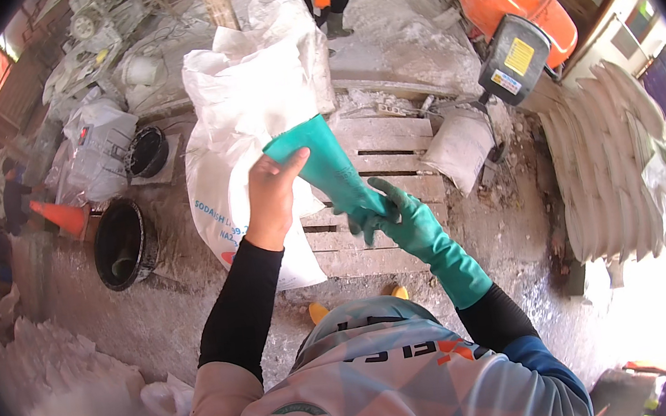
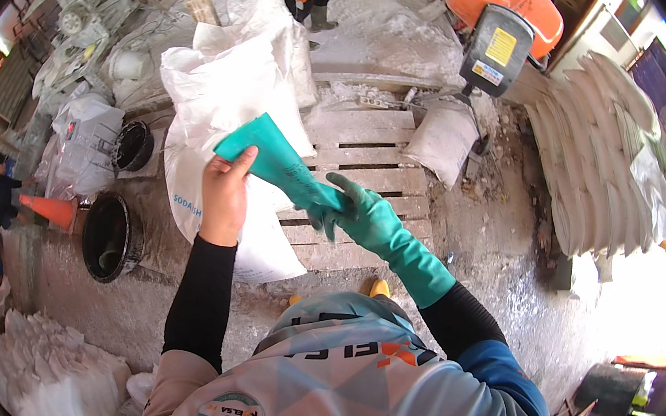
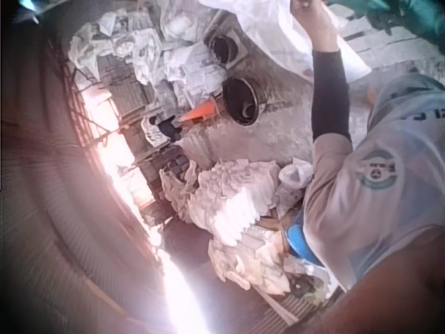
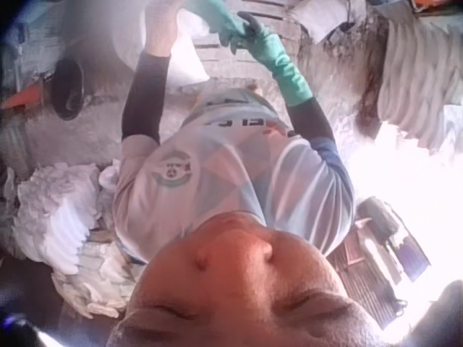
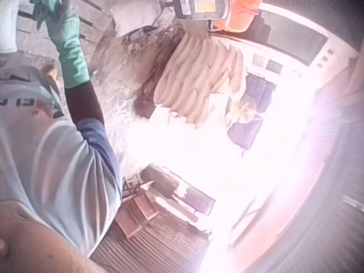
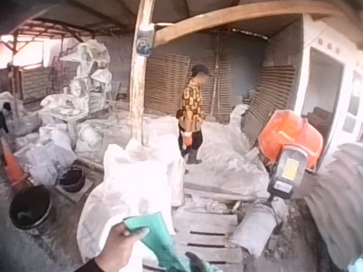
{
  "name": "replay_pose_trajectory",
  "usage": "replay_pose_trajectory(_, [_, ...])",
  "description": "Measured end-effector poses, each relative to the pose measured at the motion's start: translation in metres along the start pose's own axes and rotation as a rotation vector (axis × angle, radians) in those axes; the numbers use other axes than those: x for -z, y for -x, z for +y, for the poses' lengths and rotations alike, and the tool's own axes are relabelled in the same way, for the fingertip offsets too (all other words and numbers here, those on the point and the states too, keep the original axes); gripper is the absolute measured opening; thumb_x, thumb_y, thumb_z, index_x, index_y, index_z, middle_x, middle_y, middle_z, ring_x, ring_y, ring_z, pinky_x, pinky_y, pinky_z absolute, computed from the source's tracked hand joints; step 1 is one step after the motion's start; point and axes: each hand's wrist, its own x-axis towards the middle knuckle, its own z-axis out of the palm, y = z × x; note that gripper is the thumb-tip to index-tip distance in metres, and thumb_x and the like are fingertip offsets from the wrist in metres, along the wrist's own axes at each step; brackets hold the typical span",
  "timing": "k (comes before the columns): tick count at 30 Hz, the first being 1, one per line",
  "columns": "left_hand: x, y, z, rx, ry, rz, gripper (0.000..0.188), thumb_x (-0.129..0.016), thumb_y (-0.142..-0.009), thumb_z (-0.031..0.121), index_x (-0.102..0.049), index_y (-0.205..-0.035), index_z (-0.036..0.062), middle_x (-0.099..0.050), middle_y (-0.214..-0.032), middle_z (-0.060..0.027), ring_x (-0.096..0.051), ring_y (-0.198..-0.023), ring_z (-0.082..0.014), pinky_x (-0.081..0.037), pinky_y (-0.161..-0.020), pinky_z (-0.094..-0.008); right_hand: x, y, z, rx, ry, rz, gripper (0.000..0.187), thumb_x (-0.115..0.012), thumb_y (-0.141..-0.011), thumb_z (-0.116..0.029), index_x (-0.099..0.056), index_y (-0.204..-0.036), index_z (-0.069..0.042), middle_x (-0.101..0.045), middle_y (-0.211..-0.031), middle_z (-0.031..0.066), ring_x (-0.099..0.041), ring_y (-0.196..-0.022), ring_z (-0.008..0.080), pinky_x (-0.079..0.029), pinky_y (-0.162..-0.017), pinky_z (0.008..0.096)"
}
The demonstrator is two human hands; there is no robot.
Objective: The person puts on green gloves and walks through a storage area filled with white sacks. They place a red bucket on a hanging scale, then use a scoop to transfer a white powdery substance from a sack into the bucket. The person adjusts the scale and continues to add material to the bucket.
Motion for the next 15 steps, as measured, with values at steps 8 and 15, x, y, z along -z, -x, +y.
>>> replay_pose_trajectory(8, [-0.014,-0.021,0.04,-0.204,-0.586,-0.116,0.018,-0.075,-0.1,0.014,-0.078,-0.111,0.0002,-0.079,-0.096,-0.0048,-0.069,-0.087,-0.0107,-0.054,-0.083,-0.0276,-0.038,0.018,0.071,-0.277,-0.663,-0.082,0.062,-0.071,-0.105,-0.029,-0.045,-0.158,-0.009,-0.072,-0.118,0.01,-0.07,-0.107,0.0183,-0.056,-0.099,0.0364])
replay_pose_trajectory(15, [-0.027,-0.008,0.037,-0.273,-0.646,-0.464,0.012,-0.072,-0.1,0.007,-0.077,-0.109,0.0013,-0.077,-0.106,-0.0089,-0.071,-0.101,-0.0184,-0.054,-0.093,-0.0319,-0.06,-0.001,0.071,-0.753,-1.393,-0.274,0.098,-0.038,-0.096,-0.086,-0.043,-0.158,-0.011,-0.06,-0.144,0.0263,-0.063,-0.129,0.0393,-0.05,-0.113,0.0557])
